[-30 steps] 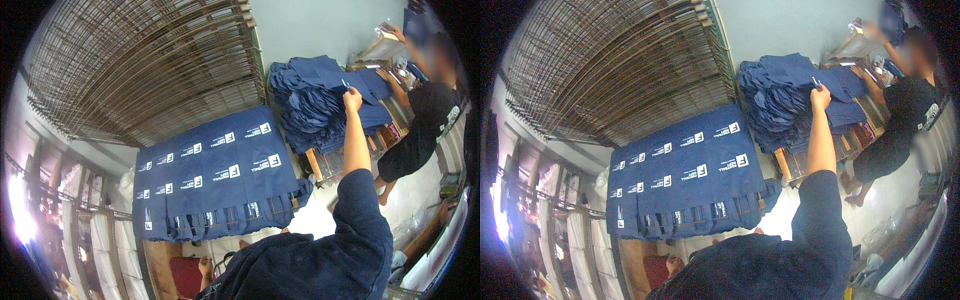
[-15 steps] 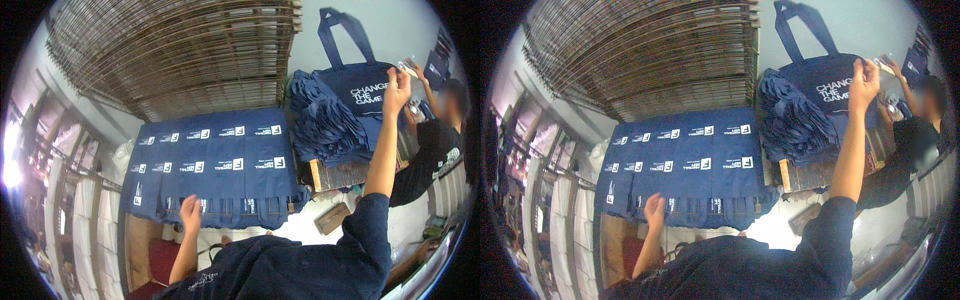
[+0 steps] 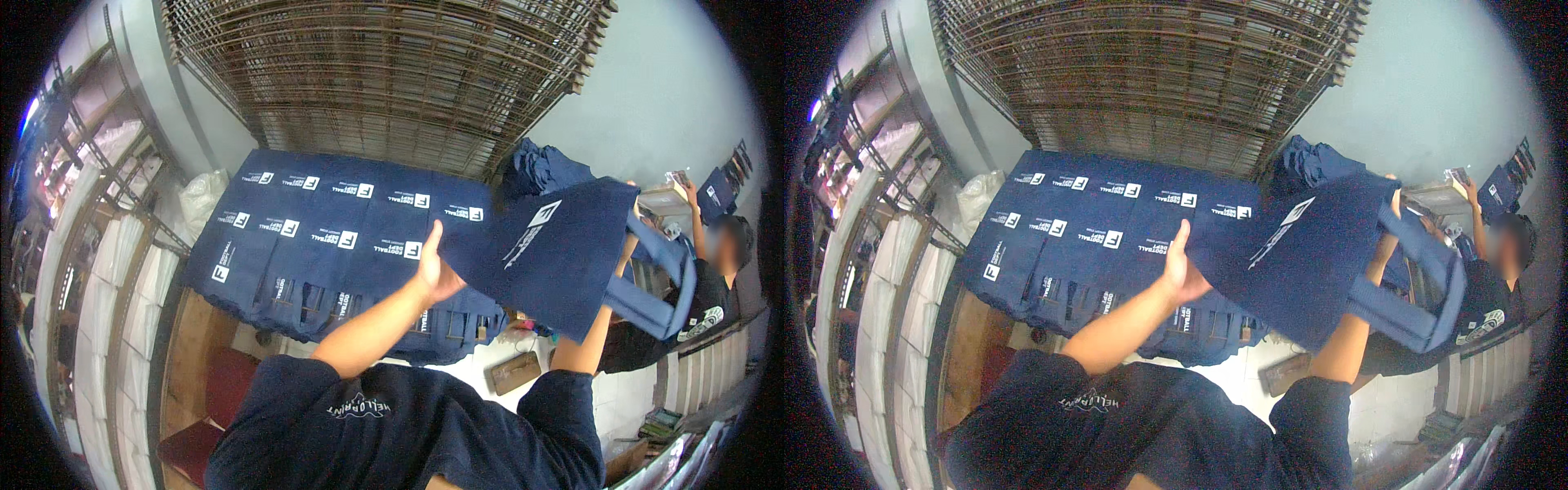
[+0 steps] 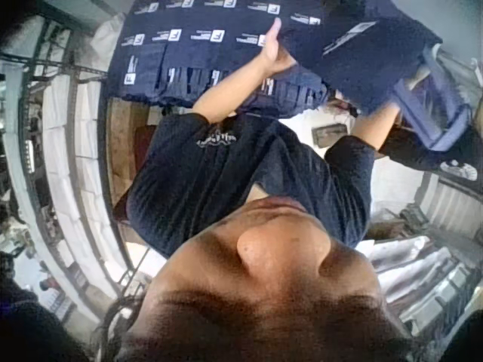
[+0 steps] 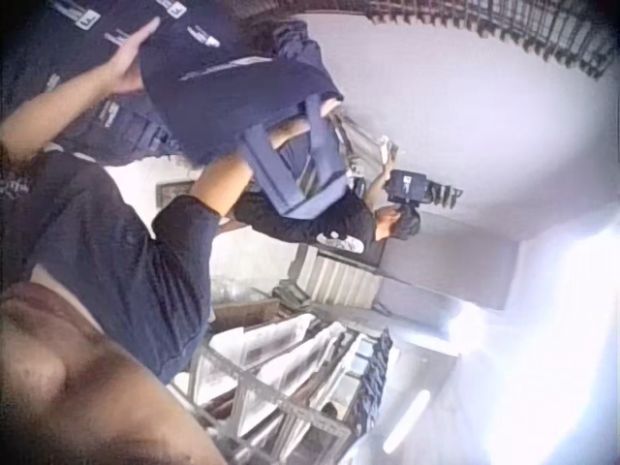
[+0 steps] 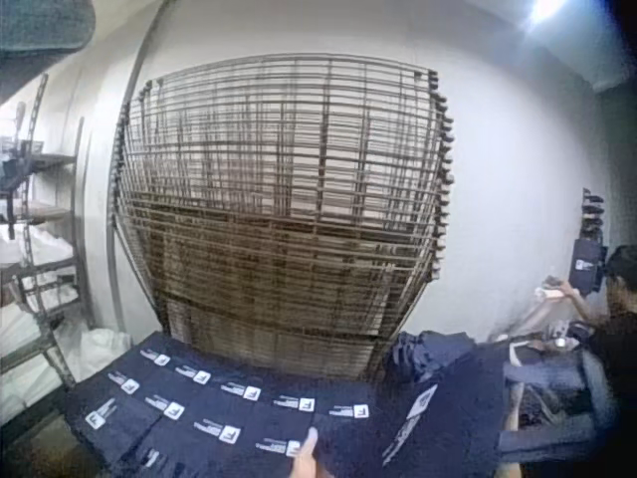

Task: The person repeatedly picks up blue tote bags from a table, folds them, and places them into a neat stack. Another person is visible in the background performing similar folding actions.

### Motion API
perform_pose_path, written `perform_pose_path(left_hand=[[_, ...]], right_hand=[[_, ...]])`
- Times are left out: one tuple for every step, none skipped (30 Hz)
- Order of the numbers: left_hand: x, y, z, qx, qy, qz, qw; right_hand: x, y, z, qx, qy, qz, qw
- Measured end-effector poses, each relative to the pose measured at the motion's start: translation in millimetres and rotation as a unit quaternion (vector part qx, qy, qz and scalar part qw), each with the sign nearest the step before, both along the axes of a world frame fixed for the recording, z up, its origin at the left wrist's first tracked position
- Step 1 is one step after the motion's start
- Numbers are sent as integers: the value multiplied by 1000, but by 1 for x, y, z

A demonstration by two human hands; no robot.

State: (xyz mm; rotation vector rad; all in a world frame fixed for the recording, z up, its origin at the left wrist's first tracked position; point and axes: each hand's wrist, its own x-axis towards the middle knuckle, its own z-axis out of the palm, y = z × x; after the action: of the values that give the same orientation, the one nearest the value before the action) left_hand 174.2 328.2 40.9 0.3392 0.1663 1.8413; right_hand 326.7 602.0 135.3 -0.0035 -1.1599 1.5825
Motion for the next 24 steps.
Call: perform_pose_path(left_hand=[[-14, -10, -6, -66, 3, 60, 996], [-30, -20, -11, -132, 5, 118, 984], [-42, -35, -6, -138, 9, 138, 981], [-55, -50, -2, -132, 6, 156, 979], [-68, -63, 0, -138, 28, 180, 973], [-78, -78, 5, -142, 52, 209, 966], [-85, -91, 9, -127, 71, 223, 964], [-92, -104, 12, -112, 87, 242, 960], [-99, -117, 11, -101, 101, 262, 954], [-106, -130, 8, -113, 115, 291, 943], [-113, -137, 3, -132, 130, 312, 932], [-120, -148, -3, -153, 144, 333, 919], [-126, -159, -7, -165, 147, 350, 910], [-132, -170, -13, -178, 150, 365, 901], [-141, -177, -15, -185, 156, 377, 894], [-147, -188, -17, -191, 162, 388, 887], [-152, -204, -20, -184, 164, 402, 882], [-158, -219, -24, -183, 160, 421, 874], [-166, -232, -31, -179, 159, 438, 866], [-175, -245, -41, -176, 157, 455, 859], [-186, -260, -57, -213, 126, 472, 846], [-191, -276, -67, -208, 126, 497, 833], [-197, -297, -80, -251, 121, 495, 823], [-198, -314, -90, -287, 106, 537, 786]], right_hand=[[-8, -9, -18, -14, -3, 19, 1000], [-14, -18, -36, -29, -3, 37, 999], [-13, -31, -55, -44, -13, 50, 998], [-8, -46, -75, -60, -22, 66, 996], [-2, -62, -97, -75, -29, 83, 993], [4, -82, -121, -94, -28, 113, 989], [12, -105, -147, -127, -14, 168, 978], [18, -127, -168, -174, 8, 237, 956], [24, -151, -183, -301, 48, 362, 881], [21, -171, -194, -302, -1, 284, 910], [14, -188, -192, -288, -11, 316, 904], [8, -204, -186, -277, -22, 347, 896], [4, -209, -185, -270, -121, 342, 892], [-2, -209, -186, -259, -220, 335, 879], [-14, -213, -183, -295, -279, 353, 843], [-25, -221, -180, -246, -339, 353, 837], [-35, -230, -177, -246, -383, 351, 818], [-46, -237, -174, -244, -426, 344, 800], [-56, -241, -179, -213, -451, 330, 801], [-68, -244, -189, -181, -476, 316, 801], [-80, -248, -195, -149, -498, 303, 798], [-93, -258, -192, -155, -509, 271, 802], [-110, -272, -190, -161, -519, 238, 805], [-125, -282, -187, -166, -529, 205, 806]])
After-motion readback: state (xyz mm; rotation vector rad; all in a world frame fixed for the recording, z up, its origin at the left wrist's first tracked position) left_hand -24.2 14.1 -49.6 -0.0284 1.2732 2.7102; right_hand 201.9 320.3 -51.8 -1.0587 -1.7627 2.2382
